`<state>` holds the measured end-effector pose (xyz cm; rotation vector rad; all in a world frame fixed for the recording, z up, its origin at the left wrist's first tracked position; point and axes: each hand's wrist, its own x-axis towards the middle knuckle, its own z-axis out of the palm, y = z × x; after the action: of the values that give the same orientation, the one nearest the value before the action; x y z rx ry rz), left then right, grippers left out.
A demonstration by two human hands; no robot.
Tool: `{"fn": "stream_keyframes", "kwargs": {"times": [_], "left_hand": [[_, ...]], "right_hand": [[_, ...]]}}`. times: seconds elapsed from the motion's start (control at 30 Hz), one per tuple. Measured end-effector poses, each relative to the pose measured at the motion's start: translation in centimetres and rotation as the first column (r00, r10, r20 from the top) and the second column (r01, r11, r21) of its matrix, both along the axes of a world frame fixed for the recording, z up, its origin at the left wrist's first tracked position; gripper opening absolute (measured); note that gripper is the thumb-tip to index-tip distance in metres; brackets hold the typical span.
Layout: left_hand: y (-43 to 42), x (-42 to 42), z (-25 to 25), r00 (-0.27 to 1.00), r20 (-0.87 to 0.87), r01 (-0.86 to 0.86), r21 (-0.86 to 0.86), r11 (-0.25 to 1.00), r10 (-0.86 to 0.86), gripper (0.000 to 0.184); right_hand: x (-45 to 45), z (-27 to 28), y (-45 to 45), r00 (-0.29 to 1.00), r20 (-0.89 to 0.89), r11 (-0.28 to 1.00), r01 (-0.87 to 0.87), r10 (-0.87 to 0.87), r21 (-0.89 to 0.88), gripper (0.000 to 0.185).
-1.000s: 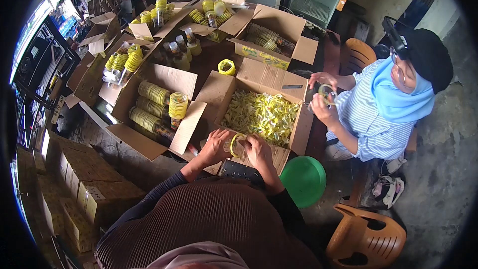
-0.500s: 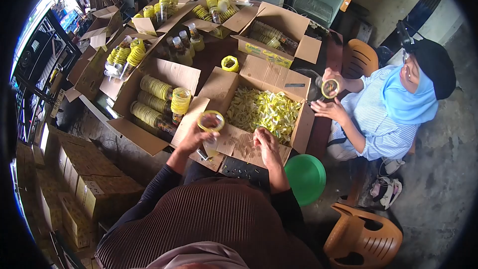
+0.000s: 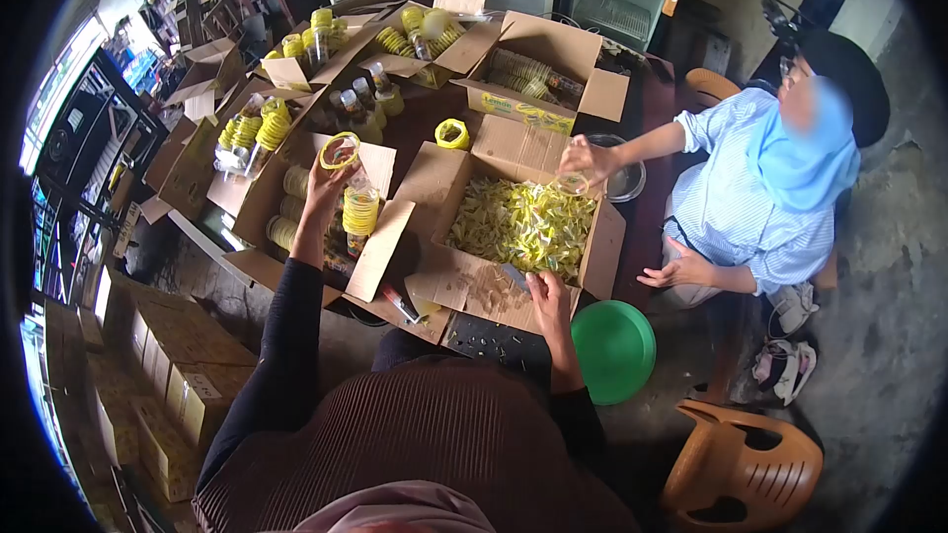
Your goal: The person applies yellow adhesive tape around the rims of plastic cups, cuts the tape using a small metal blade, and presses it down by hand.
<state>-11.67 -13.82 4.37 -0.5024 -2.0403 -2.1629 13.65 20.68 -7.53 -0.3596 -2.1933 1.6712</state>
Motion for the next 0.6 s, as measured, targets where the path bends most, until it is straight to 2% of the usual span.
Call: {"fn": "stream_keyframes", "kwargs": {"times": [0.03, 0.1, 0.13, 0.17, 0.23, 0.27, 0.3, 0.33, 0.4, 0.43, 0.5, 0.53, 0.6], "left_hand": [[0.0, -0.3, -0.2, 1.0, -0.003, 0.008, -0.004, 1.0, -0.008, 0.054], [-0.1, -0.8, -1.2, 1.0, -0.009, -0.027, -0.073, 0.997, 0.026, 0.052], [-0.7, -1.8, -2.2, 0.997, -0.044, -0.079, -0.216, 0.973, 0.071, 0.067], [-1.1, -2.3, -3.6, 0.997, -0.045, -0.077, -0.218, 0.973, 0.069, 0.067], [-1.6, -3.1, -5.4, 0.934, -0.297, -0.319, -0.454, 0.832, 0.197, 0.085], [-1.9, -3.2, -5.9, 0.944, -0.294, -0.298, -0.574, 0.762, 0.148, 0.096], [-1.8, -2.8, -5.9, 0.948, -0.281, -0.297, -0.605, 0.739, 0.151, 0.088], [-2.1, -3.0, -6.6, 0.946, -0.293, -0.309, -0.682, 0.663, 0.139, 0.085], [-1.9, -2.3, -6.7, 0.948, -0.273, -0.317, -0.83, 0.459, 0.162, 0.079], [-1.8, -1.9, -6.7, 0.948, -0.271, -0.318, -0.848, 0.424, 0.169, 0.079], [-1.7, -1.3, -6.6, 0.96, -0.22, -0.261, -0.928, 0.264, 0.175, 0.082], [-1.8, -1.2, -7.0, 0.961, -0.218, -0.258, -0.929, 0.267, 0.168, 0.082], [-2.2, -1.5, -7.8, 0.972, -0.055, -0.108, -0.969, 0.224, 0.23, 0.088]], "right_hand": [[0.3, 0.1, 0.1, 1.0, -0.015, 0.996, 0.013, -0.011, 0.086, 0.025], [0.8, -0.1, 0.1, 0.999, -0.027, 0.995, 0.037, -0.035, 0.098, 0.024], [0.9, -0.1, 0.0, 0.998, -0.038, 0.992, 0.055, -0.051, 0.113, 0.023], [1.3, -0.1, -0.1, 0.998, -0.039, 0.992, 0.056, -0.052, 0.11, 0.023], [1.9, 0.5, -0.3, 0.997, 0.039, 0.987, 0.056, -0.063, 0.153, 0.022], [2.1, 0.6, -0.5, 0.997, 0.036, 0.987, 0.064, -0.07, 0.148, 0.022], [2.3, 0.7, -0.6, 0.999, 0.015, 0.971, 0.037, -0.041, 0.237, 0.022], [2.6, 0.8, -0.6, 1.0, -0.002, 0.946, 0.012, -0.012, 0.325, 0.021], [3.2, 1.3, -1.1, 1.0, 0.019, 0.951, 0.008, -0.015, 0.309, 0.021], [3.4, 1.7, -1.3, 0.999, 0.043, 0.956, -0.005, -0.008, 0.294, 0.021], [4.0, 1.7, -1.3, 0.999, 0.047, 0.952, -0.001, -0.014, 0.305, 0.021], [4.2, 1.8, -1.3, 0.998, 0.064, 0.954, -0.005, -0.015, 0.3, 0.021], [4.5, 1.5, -1.3, 0.997, 0.078, 0.957, 0.001, -0.025, 0.291, 0.021]]}}
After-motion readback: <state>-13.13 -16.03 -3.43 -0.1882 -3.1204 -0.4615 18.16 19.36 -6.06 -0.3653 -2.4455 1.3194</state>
